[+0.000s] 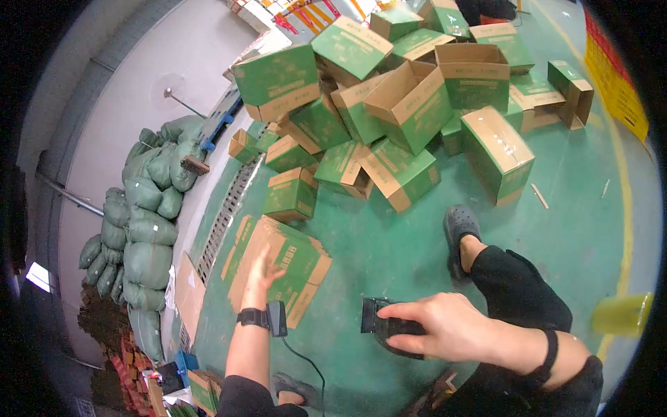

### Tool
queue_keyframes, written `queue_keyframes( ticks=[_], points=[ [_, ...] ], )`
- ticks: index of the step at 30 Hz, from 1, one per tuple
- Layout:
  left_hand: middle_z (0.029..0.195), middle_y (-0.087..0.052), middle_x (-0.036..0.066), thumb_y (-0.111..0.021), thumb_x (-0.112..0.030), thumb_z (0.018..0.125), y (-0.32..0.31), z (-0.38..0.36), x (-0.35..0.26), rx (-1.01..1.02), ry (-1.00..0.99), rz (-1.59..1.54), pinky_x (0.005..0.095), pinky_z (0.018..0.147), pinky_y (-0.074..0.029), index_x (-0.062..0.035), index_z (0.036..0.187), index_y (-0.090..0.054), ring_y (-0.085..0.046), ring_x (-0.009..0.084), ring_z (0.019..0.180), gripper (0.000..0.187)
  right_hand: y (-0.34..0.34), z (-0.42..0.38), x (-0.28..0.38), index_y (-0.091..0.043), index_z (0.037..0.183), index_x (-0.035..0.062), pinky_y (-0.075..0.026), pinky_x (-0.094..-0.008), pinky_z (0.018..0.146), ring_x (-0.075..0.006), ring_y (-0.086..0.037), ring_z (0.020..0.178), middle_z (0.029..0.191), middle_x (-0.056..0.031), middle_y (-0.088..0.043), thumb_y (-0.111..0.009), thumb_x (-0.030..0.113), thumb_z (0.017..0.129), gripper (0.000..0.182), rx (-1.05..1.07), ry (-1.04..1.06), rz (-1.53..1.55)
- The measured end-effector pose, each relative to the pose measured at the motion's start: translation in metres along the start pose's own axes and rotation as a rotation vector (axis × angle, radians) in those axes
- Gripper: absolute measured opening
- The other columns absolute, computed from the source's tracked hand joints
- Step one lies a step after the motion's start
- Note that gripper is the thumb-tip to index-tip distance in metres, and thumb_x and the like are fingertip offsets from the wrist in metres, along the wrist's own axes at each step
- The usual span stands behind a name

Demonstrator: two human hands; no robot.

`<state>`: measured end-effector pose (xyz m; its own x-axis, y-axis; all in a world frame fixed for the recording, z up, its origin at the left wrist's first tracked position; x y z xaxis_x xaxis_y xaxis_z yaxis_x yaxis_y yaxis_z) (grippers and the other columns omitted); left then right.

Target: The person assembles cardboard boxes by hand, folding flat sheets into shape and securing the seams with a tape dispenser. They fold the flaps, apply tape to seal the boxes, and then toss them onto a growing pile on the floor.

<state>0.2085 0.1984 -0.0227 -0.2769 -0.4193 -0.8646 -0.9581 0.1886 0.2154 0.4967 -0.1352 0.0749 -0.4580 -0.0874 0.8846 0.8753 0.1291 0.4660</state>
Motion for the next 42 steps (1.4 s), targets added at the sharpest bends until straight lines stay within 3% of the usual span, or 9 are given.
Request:
queue_keyframes(
  ticks=[4,8,11,14,18,22,26,36,42],
  points=[
    [0.14,-0.017,0.02,-0.065,-0.031,0.073,0.091,0.055,0.065,-0.24,0.015,0.315,0.0535,0.093,-0.032,-0.0027,0.133,-0.023,-0.021,0.0354,0.127,0.079,0.025,0.001,-0.006,-0.045,0.117,0.0042,-0.045,-0.0329,0.053,-0.0198,-0.061,0.063,0.073,-0.0138,-0.062,-0.069,0.026,0.069,0.058,-0.061,-0.27,0.276],
    [0.141,-0.013,0.019,-0.071,-0.028,0.067,0.158,0.094,0.078,-0.533,-0.271,1.055,0.0541,0.099,-0.021,-0.0037,0.134,-0.022,-0.018,0.0368,0.128,0.087,0.017,0.026,-0.014,-0.047,0.11,-0.0021,-0.043,-0.0246,0.046,-0.0101,-0.054,0.056,0.079,-0.011,-0.06,-0.065,0.039,0.074,0.058,-0.891,-0.041,0.741],
    [0.142,-0.007,0.018,-0.073,-0.027,0.065,0.152,0.098,0.081,-0.505,-0.139,1.187,0.0556,0.101,-0.017,-0.0049,0.136,-0.012,-0.011,0.0359,0.13,0.096,0.005,0.004,-0.065,-0.049,0.107,0.0011,-0.043,-0.0251,0.047,-0.0141,-0.054,0.056,0.083,-0.0116,-0.059,-0.034,0.067,0.078,0.074,-0.562,-0.214,1.47],
    [0.143,-0.001,0.017,-0.074,-0.026,0.064,0.146,0.099,0.108,-0.47,-0.028,1.275,0.057,0.101,-0.014,-0.008,0.138,0.0,-0.002,0.0342,0.132,0.106,-0.029,0.028,-0.07,-0.051,0.106,0.0028,-0.046,-0.0325,0.062,-0.0209,-0.055,0.069,0.085,-0.0122,-0.058,-0.042,0.066,0.074,0.071,-0.416,-0.384,1.722],
    [0.143,-0.004,0.015,-0.073,-0.024,0.064,0.134,0.08,0.11,-0.648,-0.245,1.329,0.0567,0.101,-0.015,-0.01,0.138,-0.005,-0.005,0.034,0.132,0.101,-0.055,0.045,-0.057,-0.048,0.107,0.0001,-0.049,-0.0365,0.065,-0.0239,-0.059,0.073,0.088,-0.0129,-0.057,-0.065,0.043,0.068,0.061,-0.343,-0.692,1.294],
    [0.141,-0.013,0.012,-0.073,-0.021,0.064,0.126,0.05,0.114,-0.615,-0.299,1.374,0.0592,0.1,-0.014,-0.0108,0.137,-0.011,-0.009,0.0323,0.131,0.095,-0.041,0.05,-0.033,-0.045,0.103,0.004,-0.044,-0.0384,0.075,-0.0277,-0.056,0.08,0.083,-0.0107,-0.056,-0.062,0.043,0.069,0.054,-0.434,-0.383,1.31],
    [0.109,-0.054,0.011,-0.071,-0.021,0.065,0.132,0.02,0.115,-0.548,-0.422,1.384,0.0448,0.087,-0.04,-0.0064,0.112,-0.048,-0.051,0.0263,0.102,0.054,-0.039,0.034,-0.028,-0.042,0.106,0.0036,-0.042,-0.0399,0.08,-0.0293,-0.056,0.083,0.085,-0.0143,-0.058,-0.059,0.041,0.07,0.055,-0.325,-0.21,1.413],
    [0.09,-0.06,0.011,-0.068,-0.013,0.065,0.03,0.023,0.054,-0.403,-0.819,1.303,0.0382,0.069,-0.047,-0.0083,0.089,-0.062,-0.058,0.0287,0.084,0.025,-0.022,0.023,-0.028,-0.046,0.102,0.0028,-0.04,-0.0402,0.084,-0.0298,-0.054,0.088,0.086,-0.0151,-0.057,-0.058,0.034,0.071,0.046,-0.311,-0.199,1.489],
    [0.095,-0.062,0.015,-0.069,-0.018,0.067,-0.005,0.09,0.027,-0.566,-0.395,1.189,0.0393,0.076,-0.047,-0.007,0.099,-0.061,-0.059,0.0292,0.09,0.035,-0.007,0.022,-0.035,-0.05,0.097,-0.0006,-0.042,-0.035,0.081,-0.025,-0.055,0.089,0.091,-0.0152,-0.059,-0.059,0.036,0.072,0.045,-0.371,-0.219,1.45]
  ],
)
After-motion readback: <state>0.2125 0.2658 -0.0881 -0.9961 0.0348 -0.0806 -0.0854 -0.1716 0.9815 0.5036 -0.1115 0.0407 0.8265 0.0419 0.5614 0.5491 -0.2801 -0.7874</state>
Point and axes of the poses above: each hand's wrist, its own z-axis towards the middle knuckle, its own y-axis out of the back of the hand, x = y × z, the point moved 3 cm from there along z, towards the middle knuckle
